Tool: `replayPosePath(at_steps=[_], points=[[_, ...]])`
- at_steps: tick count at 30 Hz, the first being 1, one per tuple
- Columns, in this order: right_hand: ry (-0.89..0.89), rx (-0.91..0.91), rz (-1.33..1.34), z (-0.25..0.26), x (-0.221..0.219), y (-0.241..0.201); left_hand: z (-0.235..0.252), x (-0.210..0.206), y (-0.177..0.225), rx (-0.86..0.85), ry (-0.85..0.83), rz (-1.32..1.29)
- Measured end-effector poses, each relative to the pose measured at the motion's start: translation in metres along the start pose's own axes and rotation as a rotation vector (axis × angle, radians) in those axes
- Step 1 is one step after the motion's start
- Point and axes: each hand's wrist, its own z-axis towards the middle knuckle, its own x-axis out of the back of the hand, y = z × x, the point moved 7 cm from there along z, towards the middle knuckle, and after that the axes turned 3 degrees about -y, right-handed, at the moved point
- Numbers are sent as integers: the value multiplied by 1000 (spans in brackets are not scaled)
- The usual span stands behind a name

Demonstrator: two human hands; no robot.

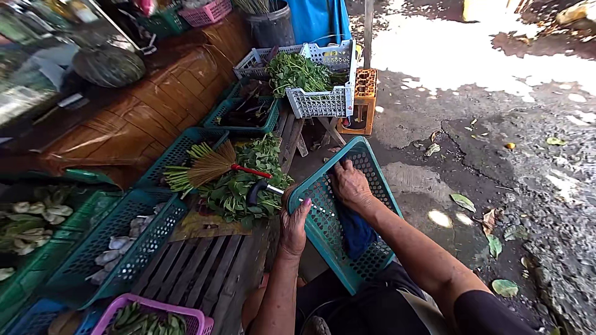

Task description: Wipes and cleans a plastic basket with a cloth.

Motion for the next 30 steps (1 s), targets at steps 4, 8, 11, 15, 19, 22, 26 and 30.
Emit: replayPosePath(at_steps=[4, 8, 11, 15, 19, 22, 26, 30], points=[[-300, -85, -51, 1, -6, -4, -4, 13, -9, 48, 14, -1], [-336, -68, 106, -2, -6, -25, -5, 19, -9, 28, 0, 23], [-458, 126, 119, -27, -24, -67, -4, 27, -14, 30, 23, 35], [-466, 400, 12, -54, -31, -101, -5, 33, -13, 35, 62, 29], [-376, 302, -94, -32, -19, -65, -6, 34, -14, 111, 61, 56], [-363, 25, -84, -4, -8, -15, -6, 31, -14, 116, 23, 44], [-373, -99, -64, 3, -1, -16, -5, 21, -9, 80, -7, 38], [-444, 158, 14, -28, -22, -77, -1, 23, -9, 68, -10, 134]])
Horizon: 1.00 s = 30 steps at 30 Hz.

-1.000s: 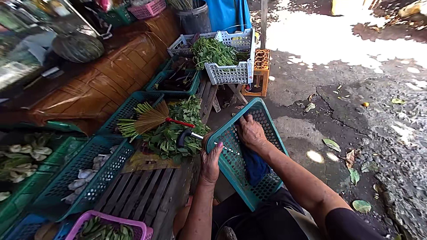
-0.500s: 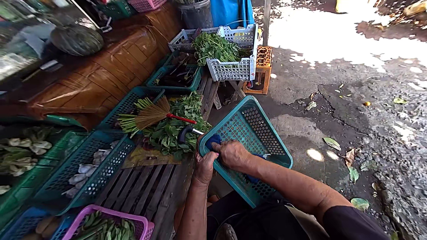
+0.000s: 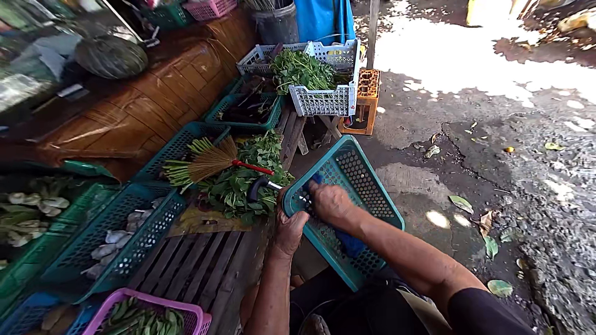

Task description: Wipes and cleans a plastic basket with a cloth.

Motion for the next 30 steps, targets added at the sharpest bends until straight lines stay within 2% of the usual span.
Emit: replayPosePath(at_steps=[2, 5, 8, 13, 16, 20, 24, 26, 30], points=[[-6, 187, -10, -11, -20, -26, 2, 3, -3, -7, 18, 29], [10, 246, -76, -15, -21, -21, -1, 3, -3, -4, 18, 33], [64, 134, -135, -14, -3, 7, -2, -10, 6, 31, -10, 64], [123, -237, -103, 0, 32, 72, -2, -25, 9, -8, -87, 130], [96, -292, -85, 3, 37, 84, -2, -29, 12, -45, -101, 155], [6, -248, -120, -6, 5, 98, -3, -21, 10, -54, -94, 127], [-301, -351, -132, -52, -80, 125, -3, -13, 6, -5, -60, 114], [-403, -395, -158, -73, -107, 139, -4, -12, 8, -9, -61, 114], [-389, -348, -140, -80, -87, 147, -7, -16, 11, -13, -58, 109]])
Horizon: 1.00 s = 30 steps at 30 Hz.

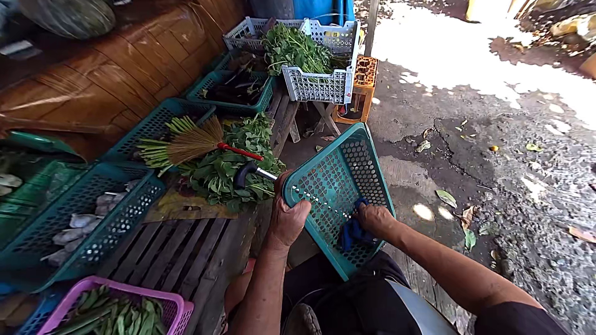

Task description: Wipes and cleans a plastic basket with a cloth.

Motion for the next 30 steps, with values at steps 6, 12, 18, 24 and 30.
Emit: replayPosePath(at_steps=[6, 12, 18, 24, 30], points=[[-30, 152, 30, -9, -35, -30, 2, 7, -5, 23, 60, -31], [35, 355, 123, -28, 41, -32, 1, 3, -2, -43, 19, -30], [989, 595, 408, -27, 111, -43, 4, -7, 3, -114, -81, 0], [493, 601, 76, 8, -3, -42, 5, 7, -12, -34, -9, -32], [232, 483, 116, -9, 24, -23, 1, -5, 3, -70, -45, -7]])
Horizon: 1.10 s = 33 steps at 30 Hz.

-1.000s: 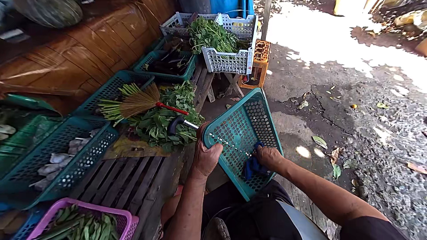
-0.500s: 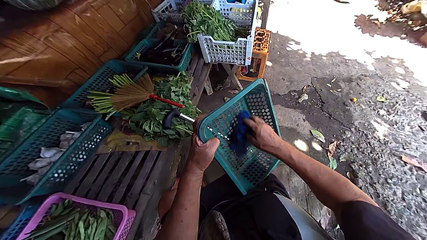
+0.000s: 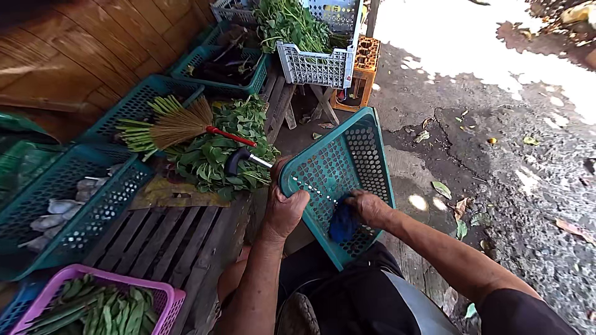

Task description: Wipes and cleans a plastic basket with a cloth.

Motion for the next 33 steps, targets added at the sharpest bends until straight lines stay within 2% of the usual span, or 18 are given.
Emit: replayPosePath(at_steps=[4, 6, 7, 9, 11, 14, 16, 18, 22, 24, 26, 29, 31, 33], points=[[813, 218, 84, -6, 102, -32, 6, -9, 4, -44, -37, 52], [1006, 268, 116, 0, 124, -42, 8, -11, 5, -90, -47, 67], [1016, 268, 117, 8, 122, -43, 9, -12, 5, -89, -45, 68], [860, 245, 78, 27, 89, -36, 9, -10, 2, -45, -33, 40], [654, 230, 4, 34, 36, -25, 9, -1, -6, 21, 18, -8], [330, 207, -92, 15, -33, -11, 8, 15, -19, 65, 98, -61], [66, 137, -81, 3, -52, -1, 7, 19, -23, 62, 108, -79], [-156, 6, -15, 2, -37, 4, 6, 15, -21, 52, 100, -65], [-159, -190, -98, 4, 38, -3, 7, -1, -4, -2, 35, 29], [-233, -280, -155, 6, 46, 3, 8, -6, 0, -24, 4, 47], [-280, -354, -169, 5, 25, 16, 8, -8, 3, -41, -16, 42], [-374, -446, -209, -1, -31, 24, 6, -6, 3, -54, -30, 5], [-428, -439, -267, -3, -56, 18, 5, -7, 4, -64, -41, -9], [-430, -347, -272, -2, -60, 2, 6, -9, 8, -94, -43, -25]])
